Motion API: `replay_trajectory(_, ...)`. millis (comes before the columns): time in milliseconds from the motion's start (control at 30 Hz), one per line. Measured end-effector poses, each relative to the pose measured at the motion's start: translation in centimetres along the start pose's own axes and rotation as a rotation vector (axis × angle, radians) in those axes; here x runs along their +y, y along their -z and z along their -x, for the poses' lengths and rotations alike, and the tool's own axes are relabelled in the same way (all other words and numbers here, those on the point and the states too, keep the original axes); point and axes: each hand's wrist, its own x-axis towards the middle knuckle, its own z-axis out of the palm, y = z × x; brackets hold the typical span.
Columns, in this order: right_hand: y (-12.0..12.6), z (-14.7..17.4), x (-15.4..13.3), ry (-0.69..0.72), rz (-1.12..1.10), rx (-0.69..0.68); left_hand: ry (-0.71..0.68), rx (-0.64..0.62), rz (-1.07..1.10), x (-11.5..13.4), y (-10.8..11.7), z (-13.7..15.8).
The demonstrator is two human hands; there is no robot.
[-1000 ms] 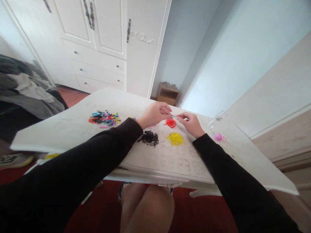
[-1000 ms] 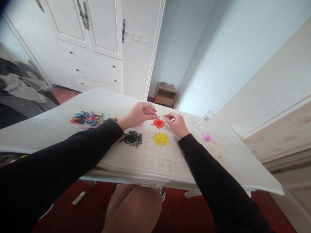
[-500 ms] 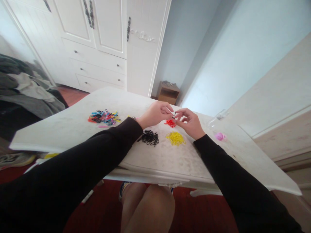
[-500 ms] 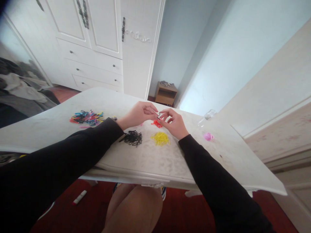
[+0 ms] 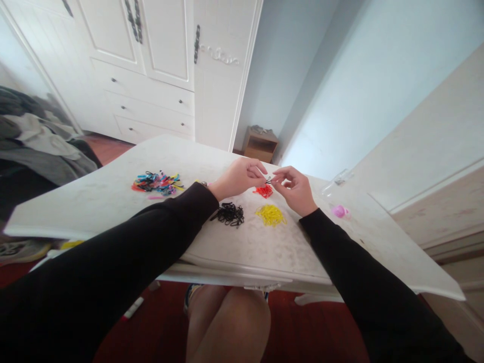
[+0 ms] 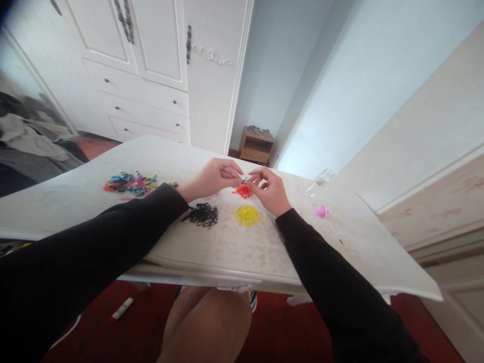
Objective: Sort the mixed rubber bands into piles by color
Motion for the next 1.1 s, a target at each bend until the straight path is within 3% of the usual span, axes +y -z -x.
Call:
replay_trajectory(467, 0.08, -0.07, -0.07, 0.014, 0.034, 0.016, -0.071, -0.061, -0.014, -0.58, 0.18, -0.26)
replay_trajectory(633, 0.18, -0.16, 0.18, 0.005, 0.054, 0.051, -0.049, -0.019, -0.007, -0.48, 0.17, -0.24)
replay_trajectory(767, 0.15, -0.1, 0.31, 0.005, 0.05, 0.028, -0.07, 0.03, -0.019, -0.19, 0.12, -0.16)
replay_trajectory(1100, 0.03, 0.08, -0.26, -0.019, -0.004, -0.055, -0.068, 0.016, 0.003, 0.11, -0.09, -0.09)
